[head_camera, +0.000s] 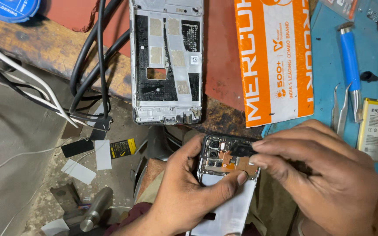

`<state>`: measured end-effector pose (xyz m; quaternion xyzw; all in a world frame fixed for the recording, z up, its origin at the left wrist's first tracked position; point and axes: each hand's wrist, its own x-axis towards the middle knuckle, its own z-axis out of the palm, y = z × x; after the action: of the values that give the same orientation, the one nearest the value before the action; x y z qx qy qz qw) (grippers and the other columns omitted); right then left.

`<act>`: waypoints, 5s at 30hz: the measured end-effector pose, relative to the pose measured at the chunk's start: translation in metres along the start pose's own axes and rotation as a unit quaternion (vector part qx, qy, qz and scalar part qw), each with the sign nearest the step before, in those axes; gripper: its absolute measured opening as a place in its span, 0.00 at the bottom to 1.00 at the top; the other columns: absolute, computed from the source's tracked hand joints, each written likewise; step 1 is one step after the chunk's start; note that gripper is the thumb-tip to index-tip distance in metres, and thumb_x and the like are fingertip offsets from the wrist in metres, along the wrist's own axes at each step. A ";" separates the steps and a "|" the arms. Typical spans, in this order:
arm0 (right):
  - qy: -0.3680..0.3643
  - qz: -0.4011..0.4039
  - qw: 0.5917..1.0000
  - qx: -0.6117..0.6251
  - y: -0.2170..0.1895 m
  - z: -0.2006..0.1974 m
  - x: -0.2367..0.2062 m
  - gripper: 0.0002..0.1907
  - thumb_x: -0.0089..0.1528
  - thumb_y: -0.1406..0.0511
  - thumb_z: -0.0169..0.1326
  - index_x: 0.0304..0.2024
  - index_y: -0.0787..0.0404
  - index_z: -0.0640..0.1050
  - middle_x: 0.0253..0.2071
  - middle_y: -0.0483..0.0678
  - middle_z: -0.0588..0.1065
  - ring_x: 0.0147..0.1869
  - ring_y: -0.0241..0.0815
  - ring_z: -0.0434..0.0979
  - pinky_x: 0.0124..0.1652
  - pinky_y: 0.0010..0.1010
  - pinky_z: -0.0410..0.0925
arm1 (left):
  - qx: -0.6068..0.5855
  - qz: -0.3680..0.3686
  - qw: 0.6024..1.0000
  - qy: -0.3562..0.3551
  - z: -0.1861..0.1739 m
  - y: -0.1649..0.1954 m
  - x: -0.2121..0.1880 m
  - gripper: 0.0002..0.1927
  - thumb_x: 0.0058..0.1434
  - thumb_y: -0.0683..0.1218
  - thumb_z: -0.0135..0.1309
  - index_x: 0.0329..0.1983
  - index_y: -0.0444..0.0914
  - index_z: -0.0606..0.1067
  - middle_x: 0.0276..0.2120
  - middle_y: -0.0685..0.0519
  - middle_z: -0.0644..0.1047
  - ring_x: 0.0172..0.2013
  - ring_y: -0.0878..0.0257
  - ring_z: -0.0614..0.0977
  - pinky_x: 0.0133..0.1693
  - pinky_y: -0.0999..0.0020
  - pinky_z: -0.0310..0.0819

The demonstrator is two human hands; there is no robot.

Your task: The person disassembles a smartphone, removes internal components including a camera module and ribbon cables, and repositions parts within the chassis. The person uses tweezers and a prying tool to detach and reattach connectors and components.

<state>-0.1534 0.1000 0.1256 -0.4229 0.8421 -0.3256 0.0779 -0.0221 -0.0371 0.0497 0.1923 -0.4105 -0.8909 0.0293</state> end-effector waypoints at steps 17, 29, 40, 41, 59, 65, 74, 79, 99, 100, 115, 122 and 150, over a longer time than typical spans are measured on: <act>-0.042 0.089 0.995 -0.002 0.005 -0.001 -0.003 0.12 0.54 0.71 0.66 0.41 0.63 0.84 0.37 0.48 0.78 0.36 0.33 0.79 0.34 0.23 0.70 | -0.061 -0.027 0.998 -0.006 0.004 0.004 0.000 0.20 0.58 0.35 0.63 0.53 0.31 0.74 0.42 0.54 0.81 0.43 0.72 0.80 0.48 0.72 0.78; -0.043 0.121 0.992 -0.018 0.000 -0.001 -0.004 0.12 0.54 0.71 0.66 0.41 0.62 0.85 0.36 0.45 0.79 0.36 0.31 0.80 0.33 0.21 0.71 | -0.042 -0.008 0.999 -0.019 0.002 0.001 0.001 0.19 0.59 0.35 0.63 0.52 0.32 0.74 0.41 0.55 0.81 0.42 0.73 0.80 0.48 0.73 0.79; -0.038 0.125 0.991 -0.013 -0.001 0.001 -0.001 0.13 0.53 0.70 0.67 0.42 0.61 0.85 0.35 0.45 0.78 0.32 0.29 0.76 0.27 0.19 0.66 | -0.055 -0.008 0.998 -0.014 0.003 0.001 0.001 0.18 0.59 0.34 0.63 0.52 0.32 0.74 0.40 0.55 0.81 0.41 0.72 0.80 0.46 0.74 0.79; -0.040 0.127 0.991 -0.013 -0.001 0.002 -0.002 0.13 0.53 0.70 0.67 0.42 0.61 0.85 0.35 0.45 0.78 0.32 0.29 0.76 0.27 0.20 0.66 | -0.054 -0.006 0.998 -0.014 0.003 0.001 0.001 0.18 0.58 0.33 0.63 0.51 0.31 0.74 0.40 0.54 0.81 0.41 0.72 0.81 0.46 0.73 0.79; -0.127 0.234 0.897 0.351 0.019 -0.018 -0.051 0.21 0.65 0.75 0.56 0.59 0.69 0.66 0.37 0.53 0.79 0.36 0.32 0.83 0.33 0.21 0.76 | 0.146 0.189 0.969 -0.059 -0.013 -0.003 -0.013 0.10 0.67 0.45 0.63 0.41 0.33 0.77 0.26 0.54 0.79 0.25 0.72 0.79 0.27 0.74 0.71; -0.233 0.228 0.828 0.456 0.037 -0.027 -0.059 0.23 0.69 0.74 0.54 0.63 0.76 0.62 0.42 0.57 0.80 0.37 0.31 0.81 0.37 0.22 0.77 | 0.158 0.247 0.955 -0.046 -0.013 -0.006 -0.013 0.10 0.67 0.44 0.64 0.38 0.33 0.75 0.25 0.53 0.79 0.23 0.70 0.80 0.25 0.74 0.71; -0.101 0.102 0.941 0.308 0.038 -0.022 -0.088 0.14 0.66 0.70 0.58 0.51 0.73 0.78 0.45 0.56 0.80 0.45 0.36 0.83 0.41 0.25 0.76 | 0.123 0.284 0.949 -0.067 -0.011 -0.003 -0.015 0.09 0.70 0.44 0.61 0.39 0.33 0.75 0.29 0.52 0.81 0.23 0.70 0.81 0.26 0.75 0.74; -0.153 0.252 0.924 0.244 0.036 -0.028 -0.091 0.15 0.64 0.69 0.61 0.51 0.72 0.83 0.46 0.59 0.78 0.36 0.39 0.79 0.31 0.28 0.73 | 0.150 0.262 0.952 -0.056 -0.012 -0.002 -0.014 0.10 0.67 0.44 0.62 0.35 0.34 0.74 0.24 0.54 0.79 0.23 0.71 0.79 0.24 0.74 0.71; 0.062 0.224 0.928 0.290 0.014 0.002 -0.110 0.13 0.60 0.77 0.61 0.48 0.79 0.81 0.44 0.63 0.82 0.34 0.33 0.79 0.28 0.21 0.69 | 0.113 0.182 0.976 -0.034 -0.010 -0.007 -0.015 0.11 0.67 0.45 0.61 0.32 0.37 0.73 0.21 0.59 0.76 0.22 0.76 0.73 0.26 0.76 0.65; 0.061 0.235 0.920 0.308 0.014 0.002 -0.110 0.13 0.60 0.77 0.61 0.48 0.79 0.80 0.44 0.64 0.82 0.39 0.36 0.81 0.34 0.25 0.71 | 0.110 0.180 0.977 -0.032 -0.009 -0.007 -0.015 0.11 0.67 0.45 0.61 0.32 0.36 0.73 0.21 0.59 0.76 0.22 0.76 0.73 0.25 0.76 0.65; 0.123 0.317 0.894 0.290 0.010 0.004 -0.106 0.12 0.61 0.72 0.62 0.44 0.76 0.83 0.33 0.61 0.81 0.22 0.27 0.69 0.19 0.18 0.57 | 0.155 0.239 0.958 -0.039 0.000 -0.003 -0.016 0.11 0.63 0.44 0.66 0.38 0.34 0.76 0.28 0.54 0.81 0.26 0.73 0.79 0.28 0.76 0.73; 0.156 0.253 0.892 0.341 -0.010 0.016 -0.083 0.12 0.60 0.73 0.60 0.45 0.76 0.80 0.39 0.63 0.81 0.37 0.39 0.80 0.40 0.28 0.71 | 0.077 0.135 0.988 -0.015 0.000 -0.009 -0.017 0.10 0.62 0.42 0.66 0.34 0.35 0.75 0.24 0.58 0.78 0.25 0.76 0.74 0.27 0.77 0.66; 0.091 0.242 0.900 0.351 -0.006 0.015 -0.090 0.14 0.58 0.74 0.62 0.45 0.79 0.82 0.38 0.64 0.82 0.40 0.46 0.82 0.42 0.30 0.73 | 0.125 0.127 0.981 -0.079 0.001 -0.009 -0.017 0.09 0.62 0.43 0.65 0.35 0.34 0.76 0.26 0.58 0.80 0.26 0.75 0.77 0.27 0.75 0.70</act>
<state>-0.0870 0.1587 0.1043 -0.1195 0.7527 -0.6087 0.2207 -0.0055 -0.0270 0.0492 0.0702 -0.5406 -0.8340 0.0856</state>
